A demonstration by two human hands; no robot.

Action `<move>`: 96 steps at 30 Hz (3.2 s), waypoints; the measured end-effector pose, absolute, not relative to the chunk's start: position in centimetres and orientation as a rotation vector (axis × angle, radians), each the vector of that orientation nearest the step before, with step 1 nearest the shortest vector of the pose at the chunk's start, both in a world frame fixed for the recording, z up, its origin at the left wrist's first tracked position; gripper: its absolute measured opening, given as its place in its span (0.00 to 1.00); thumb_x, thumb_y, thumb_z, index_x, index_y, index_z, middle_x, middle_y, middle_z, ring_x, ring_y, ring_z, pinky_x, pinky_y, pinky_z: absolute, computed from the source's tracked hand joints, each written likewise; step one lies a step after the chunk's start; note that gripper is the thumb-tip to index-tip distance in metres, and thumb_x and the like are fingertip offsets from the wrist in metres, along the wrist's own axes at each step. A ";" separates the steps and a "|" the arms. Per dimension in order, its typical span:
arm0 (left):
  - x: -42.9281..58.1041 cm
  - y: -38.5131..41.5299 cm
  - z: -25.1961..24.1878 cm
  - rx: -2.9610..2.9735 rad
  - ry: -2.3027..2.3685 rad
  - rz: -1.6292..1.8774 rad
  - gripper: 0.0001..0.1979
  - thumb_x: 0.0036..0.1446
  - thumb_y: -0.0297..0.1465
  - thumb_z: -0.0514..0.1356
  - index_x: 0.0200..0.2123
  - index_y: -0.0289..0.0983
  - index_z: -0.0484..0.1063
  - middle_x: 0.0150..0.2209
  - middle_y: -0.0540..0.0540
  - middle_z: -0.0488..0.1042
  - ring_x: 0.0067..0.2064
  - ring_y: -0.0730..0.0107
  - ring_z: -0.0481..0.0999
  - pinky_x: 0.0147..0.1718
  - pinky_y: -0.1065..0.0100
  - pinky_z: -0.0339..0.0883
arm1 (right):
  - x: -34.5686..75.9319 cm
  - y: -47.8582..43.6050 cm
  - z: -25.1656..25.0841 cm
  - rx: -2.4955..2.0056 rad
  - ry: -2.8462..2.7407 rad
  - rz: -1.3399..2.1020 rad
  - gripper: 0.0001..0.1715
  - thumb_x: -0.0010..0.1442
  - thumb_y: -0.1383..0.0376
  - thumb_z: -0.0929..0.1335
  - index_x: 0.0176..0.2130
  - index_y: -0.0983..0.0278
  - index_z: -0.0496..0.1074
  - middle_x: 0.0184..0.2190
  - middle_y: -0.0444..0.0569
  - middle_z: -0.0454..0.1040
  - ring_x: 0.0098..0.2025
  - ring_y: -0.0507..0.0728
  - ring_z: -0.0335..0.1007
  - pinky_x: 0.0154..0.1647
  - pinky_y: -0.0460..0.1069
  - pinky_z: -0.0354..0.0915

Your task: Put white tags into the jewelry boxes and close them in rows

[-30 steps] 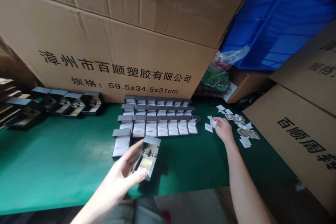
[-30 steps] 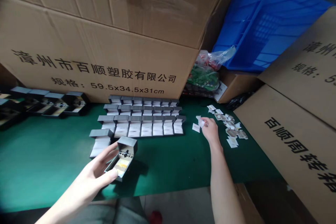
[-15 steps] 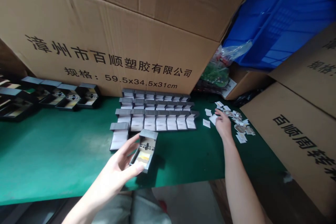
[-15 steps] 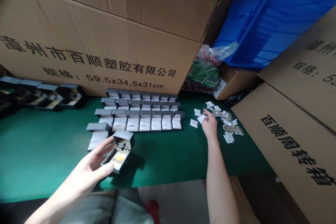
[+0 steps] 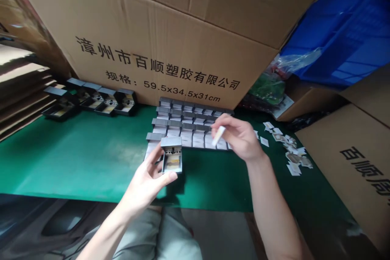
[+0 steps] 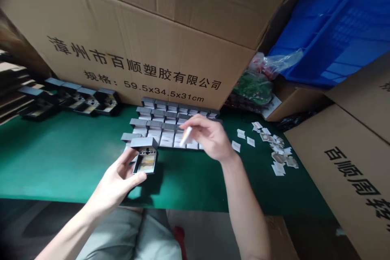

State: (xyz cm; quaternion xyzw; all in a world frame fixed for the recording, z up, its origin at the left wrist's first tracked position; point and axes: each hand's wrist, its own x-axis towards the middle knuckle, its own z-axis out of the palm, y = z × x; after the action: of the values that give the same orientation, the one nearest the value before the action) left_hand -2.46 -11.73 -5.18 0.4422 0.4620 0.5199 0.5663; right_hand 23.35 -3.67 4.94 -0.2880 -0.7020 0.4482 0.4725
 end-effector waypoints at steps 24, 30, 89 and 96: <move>-1.3 -12.2 -3.2 0.912 0.991 1.224 0.43 0.50 0.34 0.74 0.62 0.47 0.53 0.62 0.39 0.68 0.53 0.56 0.79 0.51 0.57 0.78 | 15.7 -5.9 -1.4 -0.878 -1.394 1.501 0.10 0.52 0.59 0.78 0.31 0.62 0.79 0.29 0.43 0.76 0.29 0.50 0.70 0.34 0.47 0.70; -1.4 -12.2 -3.4 0.985 0.981 1.235 0.39 0.56 0.35 0.71 0.65 0.48 0.55 0.64 0.40 0.67 0.53 0.58 0.78 0.46 0.63 0.79 | 15.7 -6.3 -1.8 -0.880 -1.647 1.115 0.03 0.57 0.64 0.75 0.33 0.61 0.82 0.28 0.45 0.76 0.28 0.51 0.70 0.29 0.46 0.67; -1.3 -12.1 -3.6 1.099 1.037 1.306 0.27 0.63 0.32 0.62 0.64 0.43 0.61 0.52 0.46 0.73 0.46 0.65 0.74 0.45 0.68 0.69 | 15.9 -7.2 -2.6 -0.635 -2.068 0.189 0.09 0.64 0.71 0.69 0.39 0.60 0.79 0.33 0.48 0.82 0.29 0.52 0.76 0.33 0.47 0.73; -1.0 -12.2 -3.5 1.110 1.069 1.298 0.28 0.63 0.34 0.62 0.65 0.43 0.60 0.58 0.43 0.72 0.51 0.62 0.75 0.50 0.65 0.70 | 15.9 -7.2 -2.4 -0.602 -2.054 0.142 0.09 0.65 0.72 0.69 0.40 0.60 0.79 0.33 0.48 0.82 0.29 0.52 0.77 0.31 0.46 0.71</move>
State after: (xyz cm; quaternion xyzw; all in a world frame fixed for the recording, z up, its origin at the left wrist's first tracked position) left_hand -1.05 -12.19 -3.54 0.4659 0.4484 0.5448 0.5340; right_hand 15.94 -7.16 -2.36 -0.2464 -0.8410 0.0583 0.4781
